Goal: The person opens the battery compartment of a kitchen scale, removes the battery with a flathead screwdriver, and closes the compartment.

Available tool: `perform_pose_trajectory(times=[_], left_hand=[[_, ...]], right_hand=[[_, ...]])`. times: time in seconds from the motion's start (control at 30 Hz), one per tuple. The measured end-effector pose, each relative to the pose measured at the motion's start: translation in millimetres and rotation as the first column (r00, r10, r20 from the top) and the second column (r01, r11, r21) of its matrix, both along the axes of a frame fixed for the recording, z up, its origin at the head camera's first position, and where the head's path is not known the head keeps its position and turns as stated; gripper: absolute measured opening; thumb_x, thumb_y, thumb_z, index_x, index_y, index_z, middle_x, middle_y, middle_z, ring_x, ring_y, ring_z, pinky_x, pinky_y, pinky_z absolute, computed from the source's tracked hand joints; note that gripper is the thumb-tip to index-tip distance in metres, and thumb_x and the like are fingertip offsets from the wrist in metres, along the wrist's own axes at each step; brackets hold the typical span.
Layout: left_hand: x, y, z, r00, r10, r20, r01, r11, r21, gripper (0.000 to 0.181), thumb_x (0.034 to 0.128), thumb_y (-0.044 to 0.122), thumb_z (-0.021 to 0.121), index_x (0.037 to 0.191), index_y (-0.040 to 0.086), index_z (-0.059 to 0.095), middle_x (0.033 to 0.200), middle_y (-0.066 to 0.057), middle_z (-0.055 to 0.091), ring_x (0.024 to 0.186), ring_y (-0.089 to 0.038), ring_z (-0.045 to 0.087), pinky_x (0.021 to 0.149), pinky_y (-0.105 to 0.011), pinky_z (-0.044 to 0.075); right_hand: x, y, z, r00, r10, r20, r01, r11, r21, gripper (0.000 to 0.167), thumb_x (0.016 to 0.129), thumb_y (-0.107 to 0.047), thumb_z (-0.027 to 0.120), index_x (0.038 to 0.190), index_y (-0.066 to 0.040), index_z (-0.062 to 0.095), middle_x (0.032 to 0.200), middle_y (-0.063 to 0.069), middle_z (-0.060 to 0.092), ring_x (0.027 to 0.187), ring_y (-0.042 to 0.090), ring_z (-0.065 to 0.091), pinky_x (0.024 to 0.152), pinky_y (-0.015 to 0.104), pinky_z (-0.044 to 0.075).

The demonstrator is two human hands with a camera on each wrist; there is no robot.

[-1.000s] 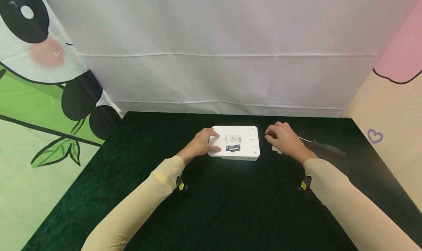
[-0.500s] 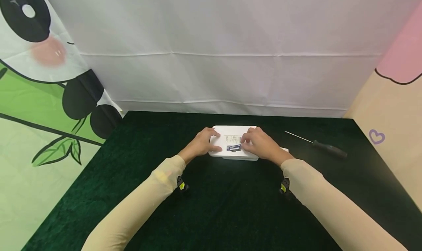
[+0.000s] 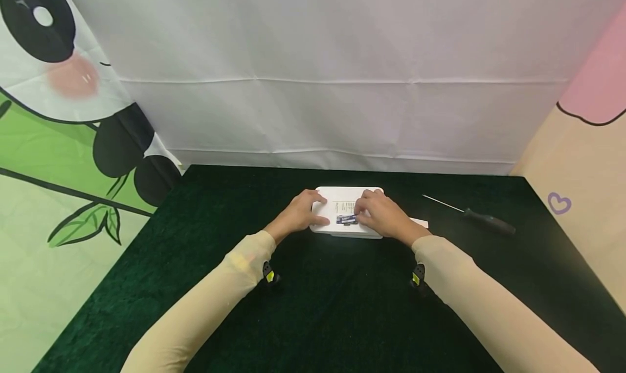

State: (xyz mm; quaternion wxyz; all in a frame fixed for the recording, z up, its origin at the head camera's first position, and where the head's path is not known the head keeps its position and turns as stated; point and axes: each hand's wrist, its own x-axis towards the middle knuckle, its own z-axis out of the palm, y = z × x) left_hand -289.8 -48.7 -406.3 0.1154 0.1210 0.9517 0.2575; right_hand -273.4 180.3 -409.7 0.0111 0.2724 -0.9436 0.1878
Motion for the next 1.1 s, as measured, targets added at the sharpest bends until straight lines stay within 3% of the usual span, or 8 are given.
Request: perform_pose_trajectory(times=[0.43,0.67,1.1], left_hand=[[1.1,-1.0,0.3,1.0,-0.009,-0.013,0.009,1.0,-0.001,0.055,0.0847,0.03,0.078,0.133,0.011,0.058,0.155,-0.008,0.035,0.142,-0.026,0.033,0.117,-0.043,0.029],[1.9,-1.1,1.0,1.0,-0.013,-0.021,0.013,1.0,-0.005,0.054,0.0848,0.029,0.078,0.132,0.012,0.058,0.154,-0.008,0.036,0.141,-0.026,0.034,0.116,-0.042,0.03],[1.5,-1.9,-0.2,1.0,-0.008,-0.023,0.008,1.0,0.008,0.055,0.0843,0.028,0.078,0.132,0.011,0.058,0.155,-0.008,0.036,0.143,-0.026,0.033,0.117,-0.042,0.028]], right_hand=[[4.9,5,2.0,1.0,-0.02,0.015,0.021,0.999,-0.039,0.016,0.092,-0.02,0.067,0.104,-0.01,0.071,0.11,0.009,0.061,0.107,0.028,0.051,0.092,0.049,0.044],[8.0,11,6.4,0.999,-0.042,0.015,0.042,0.999,0.001,0.016,0.092,-0.018,0.067,0.104,-0.01,0.071,0.108,0.008,0.061,0.102,0.027,0.049,0.087,0.046,0.044],[12.1,55,3.0,0.995,-0.1,0.013,0.101,0.993,-0.055,0.013,0.093,-0.016,0.067,0.102,-0.008,0.07,0.101,0.009,0.058,0.095,0.026,0.049,0.081,0.042,0.04]])
